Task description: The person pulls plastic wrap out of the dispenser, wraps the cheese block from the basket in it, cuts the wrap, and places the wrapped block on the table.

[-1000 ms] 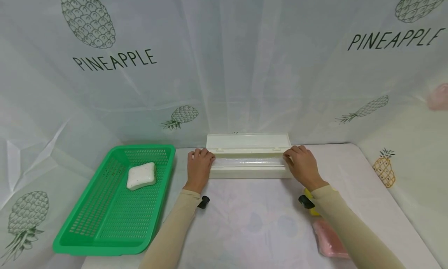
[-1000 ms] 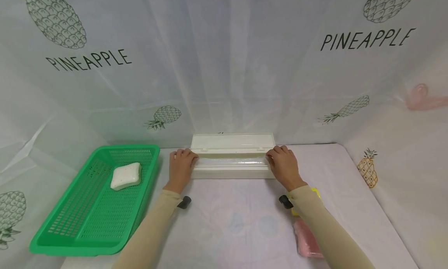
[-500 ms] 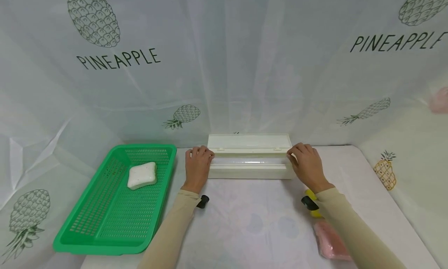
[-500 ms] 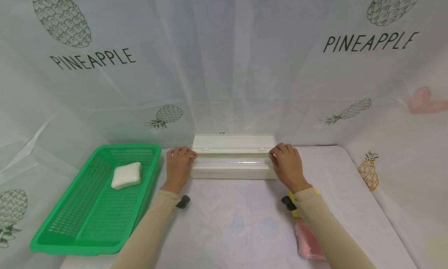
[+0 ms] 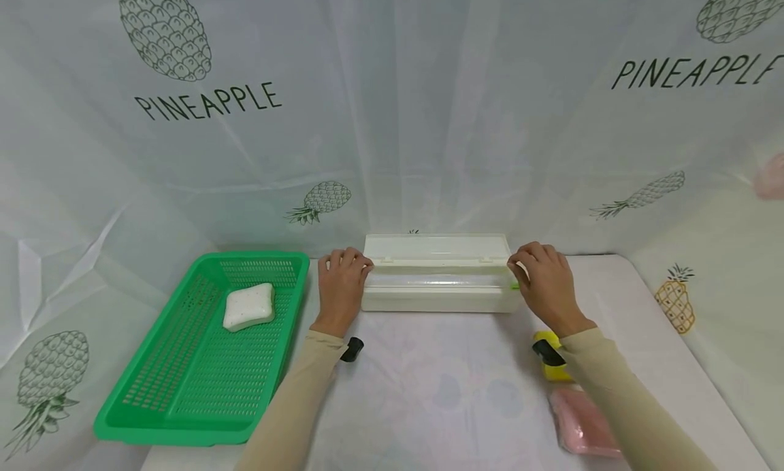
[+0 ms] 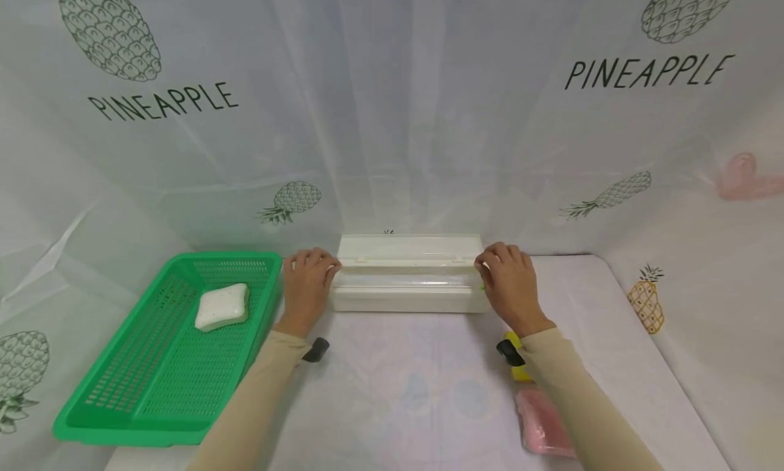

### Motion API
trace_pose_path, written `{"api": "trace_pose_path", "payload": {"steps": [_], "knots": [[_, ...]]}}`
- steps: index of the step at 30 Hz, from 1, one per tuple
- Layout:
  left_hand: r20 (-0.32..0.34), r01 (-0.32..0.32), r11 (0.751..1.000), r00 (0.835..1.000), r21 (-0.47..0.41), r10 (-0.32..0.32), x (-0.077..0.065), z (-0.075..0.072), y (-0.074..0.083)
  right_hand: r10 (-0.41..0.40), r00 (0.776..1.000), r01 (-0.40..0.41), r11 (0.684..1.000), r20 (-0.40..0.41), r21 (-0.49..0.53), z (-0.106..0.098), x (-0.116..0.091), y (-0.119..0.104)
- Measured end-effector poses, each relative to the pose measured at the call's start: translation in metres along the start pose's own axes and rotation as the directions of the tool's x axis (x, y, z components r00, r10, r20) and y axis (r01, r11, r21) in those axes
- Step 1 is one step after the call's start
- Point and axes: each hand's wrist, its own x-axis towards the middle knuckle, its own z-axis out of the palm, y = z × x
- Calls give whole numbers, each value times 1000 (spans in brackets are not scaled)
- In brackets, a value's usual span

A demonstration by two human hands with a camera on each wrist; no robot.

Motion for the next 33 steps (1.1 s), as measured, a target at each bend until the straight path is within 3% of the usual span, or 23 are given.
{"api": "trace_pose_path", "payload": {"steps": [13, 33], "knots": [[-48, -18, 1000, 999, -16, 17, 6, -23, 3, 11, 999, -10, 1000, -50, 22, -18, 6, -5], [-115, -51, 997, 992, -64, 44, 31, -59, 3, -15, 992, 22, 998, -126, 52, -50, 30, -13]]}}
